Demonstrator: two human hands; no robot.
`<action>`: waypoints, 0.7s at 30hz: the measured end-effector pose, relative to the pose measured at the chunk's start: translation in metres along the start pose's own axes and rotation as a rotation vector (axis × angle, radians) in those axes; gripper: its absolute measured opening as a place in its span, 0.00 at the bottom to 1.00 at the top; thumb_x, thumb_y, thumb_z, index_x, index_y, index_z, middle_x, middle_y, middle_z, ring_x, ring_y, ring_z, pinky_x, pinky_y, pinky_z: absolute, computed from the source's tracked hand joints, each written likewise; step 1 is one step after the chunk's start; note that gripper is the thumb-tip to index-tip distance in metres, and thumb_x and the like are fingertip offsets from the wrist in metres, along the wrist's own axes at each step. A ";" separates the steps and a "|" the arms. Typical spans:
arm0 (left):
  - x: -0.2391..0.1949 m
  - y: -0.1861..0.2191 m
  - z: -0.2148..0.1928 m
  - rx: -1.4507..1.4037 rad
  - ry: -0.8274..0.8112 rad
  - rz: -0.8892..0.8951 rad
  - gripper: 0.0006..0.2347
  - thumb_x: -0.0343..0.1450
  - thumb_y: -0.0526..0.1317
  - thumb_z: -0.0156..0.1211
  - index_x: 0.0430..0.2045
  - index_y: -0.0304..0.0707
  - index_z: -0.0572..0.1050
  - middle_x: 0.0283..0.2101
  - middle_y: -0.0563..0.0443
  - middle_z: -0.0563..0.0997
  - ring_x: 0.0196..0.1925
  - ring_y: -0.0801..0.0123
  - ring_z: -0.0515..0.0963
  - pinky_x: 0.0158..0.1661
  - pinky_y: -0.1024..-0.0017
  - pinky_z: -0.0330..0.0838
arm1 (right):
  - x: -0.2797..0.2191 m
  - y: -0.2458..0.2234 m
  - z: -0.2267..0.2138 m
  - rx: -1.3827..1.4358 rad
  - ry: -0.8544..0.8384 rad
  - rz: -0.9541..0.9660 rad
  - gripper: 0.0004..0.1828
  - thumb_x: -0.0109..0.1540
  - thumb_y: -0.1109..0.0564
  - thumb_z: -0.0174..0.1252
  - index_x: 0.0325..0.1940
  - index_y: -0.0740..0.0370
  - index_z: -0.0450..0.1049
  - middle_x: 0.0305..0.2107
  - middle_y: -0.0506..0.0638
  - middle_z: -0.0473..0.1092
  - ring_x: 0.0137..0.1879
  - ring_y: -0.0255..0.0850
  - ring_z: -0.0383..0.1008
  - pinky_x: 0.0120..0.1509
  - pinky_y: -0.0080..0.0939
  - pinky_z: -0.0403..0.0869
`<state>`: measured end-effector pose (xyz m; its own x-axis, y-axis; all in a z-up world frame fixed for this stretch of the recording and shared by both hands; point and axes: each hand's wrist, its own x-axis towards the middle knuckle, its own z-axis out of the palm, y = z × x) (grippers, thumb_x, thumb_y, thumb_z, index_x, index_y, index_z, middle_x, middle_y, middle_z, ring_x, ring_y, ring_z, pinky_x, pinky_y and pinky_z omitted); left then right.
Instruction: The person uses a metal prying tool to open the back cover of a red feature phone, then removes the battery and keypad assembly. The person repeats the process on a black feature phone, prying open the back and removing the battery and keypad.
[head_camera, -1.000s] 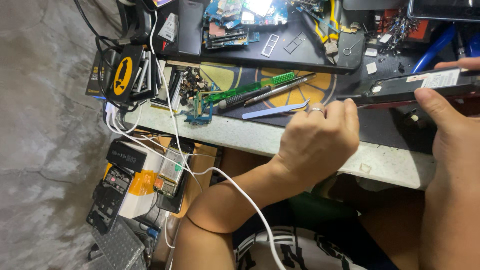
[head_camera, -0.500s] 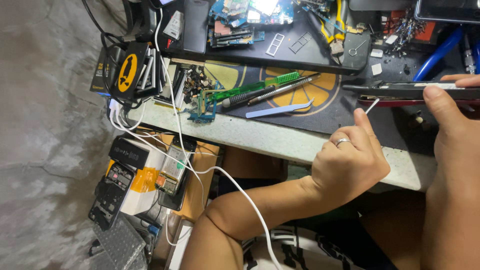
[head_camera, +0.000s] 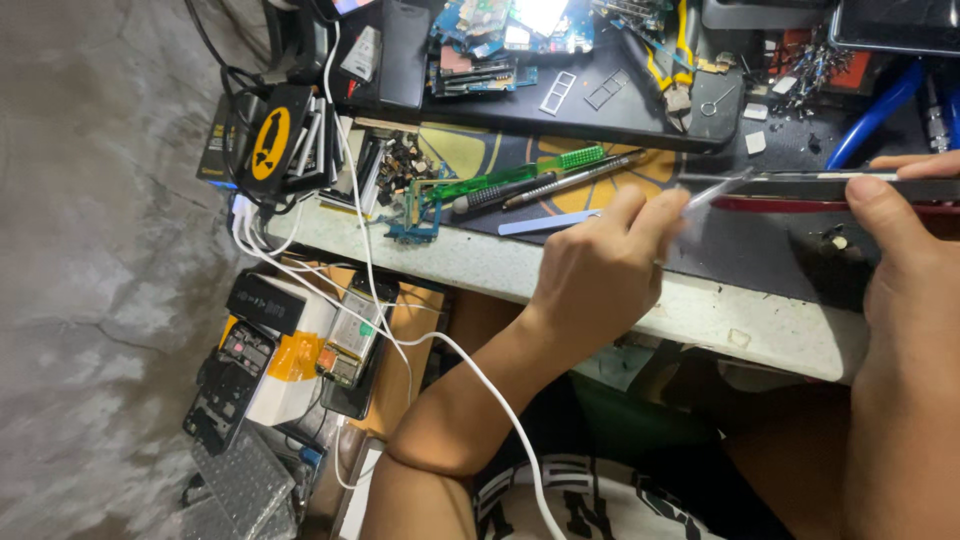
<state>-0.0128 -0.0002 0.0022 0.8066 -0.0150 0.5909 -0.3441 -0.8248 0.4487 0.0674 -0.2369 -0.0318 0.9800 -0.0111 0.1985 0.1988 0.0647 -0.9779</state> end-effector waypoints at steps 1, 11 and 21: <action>0.000 0.000 0.004 -0.078 0.029 -0.011 0.13 0.74 0.36 0.61 0.53 0.40 0.74 0.39 0.48 0.76 0.30 0.58 0.81 0.31 0.67 0.76 | -0.004 -0.005 0.002 0.019 0.015 0.051 0.13 0.70 0.67 0.60 0.54 0.59 0.66 0.49 0.53 0.71 0.52 0.38 0.74 0.65 0.39 0.79; 0.035 -0.013 0.041 -0.400 0.291 0.070 0.12 0.81 0.42 0.65 0.55 0.48 0.71 0.50 0.55 0.81 0.45 0.70 0.87 0.43 0.79 0.81 | -0.007 -0.041 0.013 0.276 -0.201 0.110 0.08 0.68 0.70 0.54 0.43 0.61 0.64 0.48 0.60 0.74 0.51 0.44 0.79 0.64 0.46 0.78; 0.056 -0.019 0.049 -1.269 -0.154 -0.203 0.25 0.75 0.40 0.70 0.65 0.33 0.66 0.48 0.46 0.82 0.50 0.73 0.81 0.54 0.75 0.77 | -0.011 -0.040 0.036 0.176 -0.255 0.045 0.37 0.54 0.74 0.66 0.62 0.56 0.60 0.50 0.51 0.71 0.53 0.36 0.74 0.58 0.35 0.76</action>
<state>0.0626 -0.0133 -0.0063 0.9154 -0.0875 0.3929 -0.3543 0.2881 0.8896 0.0488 -0.2029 0.0070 0.9515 0.2445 0.1867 0.1298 0.2311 -0.9642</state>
